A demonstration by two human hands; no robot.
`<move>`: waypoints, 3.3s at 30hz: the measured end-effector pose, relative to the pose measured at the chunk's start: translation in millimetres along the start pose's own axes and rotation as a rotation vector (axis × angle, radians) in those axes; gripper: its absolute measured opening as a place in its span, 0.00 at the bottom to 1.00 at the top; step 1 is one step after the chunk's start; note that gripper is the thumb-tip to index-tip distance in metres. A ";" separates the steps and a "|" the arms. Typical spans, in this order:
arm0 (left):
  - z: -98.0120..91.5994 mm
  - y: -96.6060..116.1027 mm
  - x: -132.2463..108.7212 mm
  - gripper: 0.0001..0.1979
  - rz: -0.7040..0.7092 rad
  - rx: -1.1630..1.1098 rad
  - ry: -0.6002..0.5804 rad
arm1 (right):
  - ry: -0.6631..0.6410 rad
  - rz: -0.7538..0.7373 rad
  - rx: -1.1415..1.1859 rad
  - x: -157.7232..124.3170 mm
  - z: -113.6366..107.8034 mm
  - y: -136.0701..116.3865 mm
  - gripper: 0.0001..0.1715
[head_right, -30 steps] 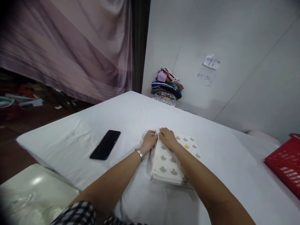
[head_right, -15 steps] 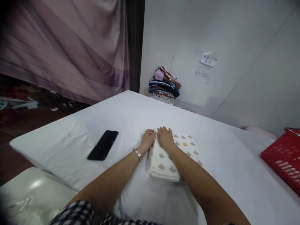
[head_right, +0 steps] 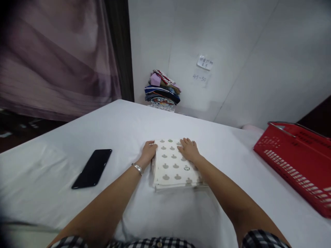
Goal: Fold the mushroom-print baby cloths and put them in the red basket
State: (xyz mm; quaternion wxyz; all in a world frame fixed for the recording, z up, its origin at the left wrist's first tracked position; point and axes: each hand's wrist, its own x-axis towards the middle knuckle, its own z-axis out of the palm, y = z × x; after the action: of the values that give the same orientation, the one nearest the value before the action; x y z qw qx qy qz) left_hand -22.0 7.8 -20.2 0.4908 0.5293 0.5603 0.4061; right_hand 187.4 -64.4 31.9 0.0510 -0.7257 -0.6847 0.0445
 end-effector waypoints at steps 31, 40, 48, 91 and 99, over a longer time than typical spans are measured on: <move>-35.2 35.1 -37.6 0.16 -0.080 0.177 -0.337 | 0.016 -0.081 0.080 -83.1 16.2 8.2 0.34; -31.1 21.2 -40.1 0.08 -0.004 0.385 -0.252 | -0.026 -0.059 0.161 -84.1 12.5 6.4 0.35; -38.5 26.5 -51.9 0.33 -0.015 0.478 -0.165 | 0.155 0.311 0.636 -90.6 -10.0 43.6 0.35; -12.9 36.8 -89.6 0.23 -0.292 -0.439 -0.598 | -0.095 0.531 1.386 -102.0 -24.0 73.2 0.21; -11.1 41.8 -97.2 0.20 -0.215 -0.348 -0.510 | -0.061 0.442 0.991 -94.1 -54.4 51.1 0.22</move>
State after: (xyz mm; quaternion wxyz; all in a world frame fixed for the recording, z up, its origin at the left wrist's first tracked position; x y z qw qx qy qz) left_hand -28.8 -83.3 34.3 0.7385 0.4601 0.3941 0.2960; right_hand 239.8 -162.0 78.4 0.3563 -0.7400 -0.4139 0.3926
